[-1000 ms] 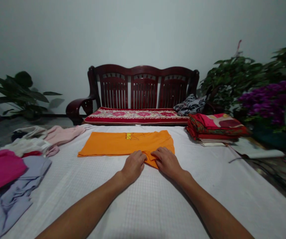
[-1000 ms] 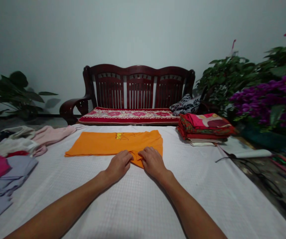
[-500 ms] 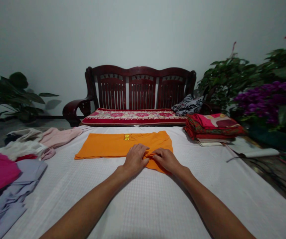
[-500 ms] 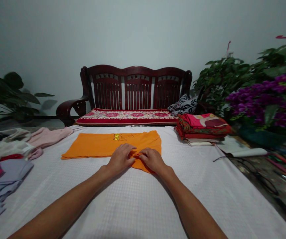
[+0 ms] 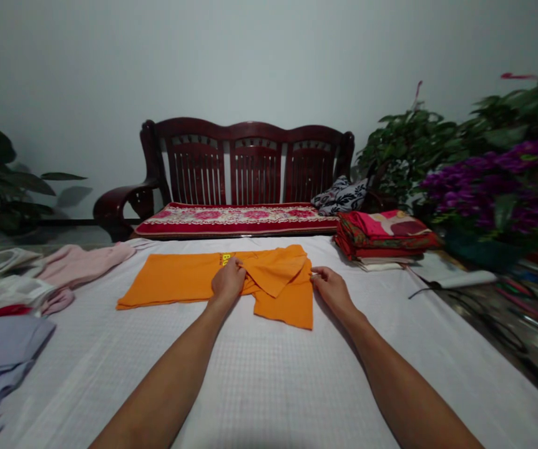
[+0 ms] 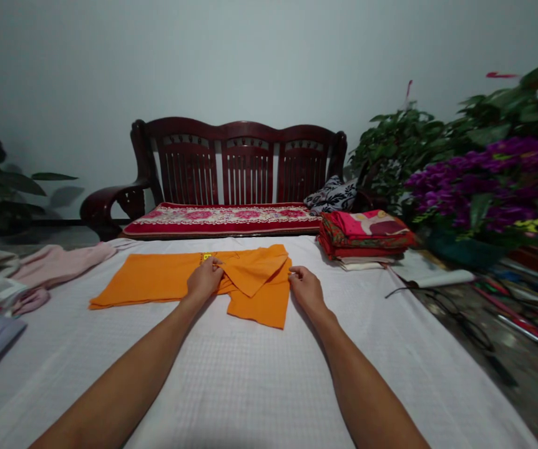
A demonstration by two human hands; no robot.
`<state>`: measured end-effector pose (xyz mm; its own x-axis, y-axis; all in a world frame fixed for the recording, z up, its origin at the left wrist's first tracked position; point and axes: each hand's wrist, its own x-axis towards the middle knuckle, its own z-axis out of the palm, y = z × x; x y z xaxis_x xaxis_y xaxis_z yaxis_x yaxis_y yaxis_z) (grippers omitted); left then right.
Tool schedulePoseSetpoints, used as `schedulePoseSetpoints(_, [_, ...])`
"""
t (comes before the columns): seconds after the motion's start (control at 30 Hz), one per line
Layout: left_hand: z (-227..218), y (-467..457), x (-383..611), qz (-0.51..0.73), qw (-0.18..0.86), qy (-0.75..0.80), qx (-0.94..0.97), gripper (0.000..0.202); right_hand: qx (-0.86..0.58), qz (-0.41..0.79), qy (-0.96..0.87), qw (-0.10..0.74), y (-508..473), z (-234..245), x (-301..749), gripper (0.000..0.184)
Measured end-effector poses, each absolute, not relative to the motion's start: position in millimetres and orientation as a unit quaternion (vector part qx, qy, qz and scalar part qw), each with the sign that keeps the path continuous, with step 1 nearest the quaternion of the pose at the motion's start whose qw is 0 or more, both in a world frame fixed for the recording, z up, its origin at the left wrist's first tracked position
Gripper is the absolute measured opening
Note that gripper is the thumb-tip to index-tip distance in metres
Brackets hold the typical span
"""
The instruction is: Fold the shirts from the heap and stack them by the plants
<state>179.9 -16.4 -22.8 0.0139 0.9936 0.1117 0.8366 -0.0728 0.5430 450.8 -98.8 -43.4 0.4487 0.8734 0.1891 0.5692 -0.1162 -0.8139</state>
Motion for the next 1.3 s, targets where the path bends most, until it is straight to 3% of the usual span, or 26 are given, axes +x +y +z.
schedulePoseSetpoints(0.2, [-18.3,-40.9,177.7,0.332,0.025,0.541,0.772,0.033,-0.793,0.084,-0.520,0.305,-107.2,-30.9,453.6,0.030])
schedulePoseSetpoints(0.3, [-12.7,-66.7,180.3,0.340,0.078,0.415,0.840,0.023,-0.825,0.068,-0.511,0.233,-109.0,-21.4,452.7,0.034])
schedulePoseSetpoints(0.4, [-13.4,-95.8,187.0,0.261,0.131,0.299,0.909,0.012,-0.843,0.064,-0.497,0.197,-105.3,-17.8,450.4,0.037])
schedulePoseSetpoints(0.57, [-17.9,-125.2,215.4,0.149,0.068,0.247,0.955,0.028,-0.843,0.052,-0.502,0.187,-97.6,-19.4,443.5,0.038])
schedulePoseSetpoints(0.73, [-18.4,-128.0,249.9,0.092,0.030,0.259,0.961,0.011,-0.843,0.068,-0.497,0.193,-95.1,-20.8,443.5,0.041])
schedulePoseSetpoints(1.0, [-23.7,-130.8,247.5,0.188,0.127,0.278,0.934,0.008,-0.856,0.090,-0.479,0.171,-69.4,-16.1,457.7,0.057])
schedulePoseSetpoints(1.3, [-31.2,-126.8,248.3,0.217,0.205,0.252,0.921,0.008,-0.861,0.041,-0.479,0.163,-52.7,-24.5,457.3,0.037])
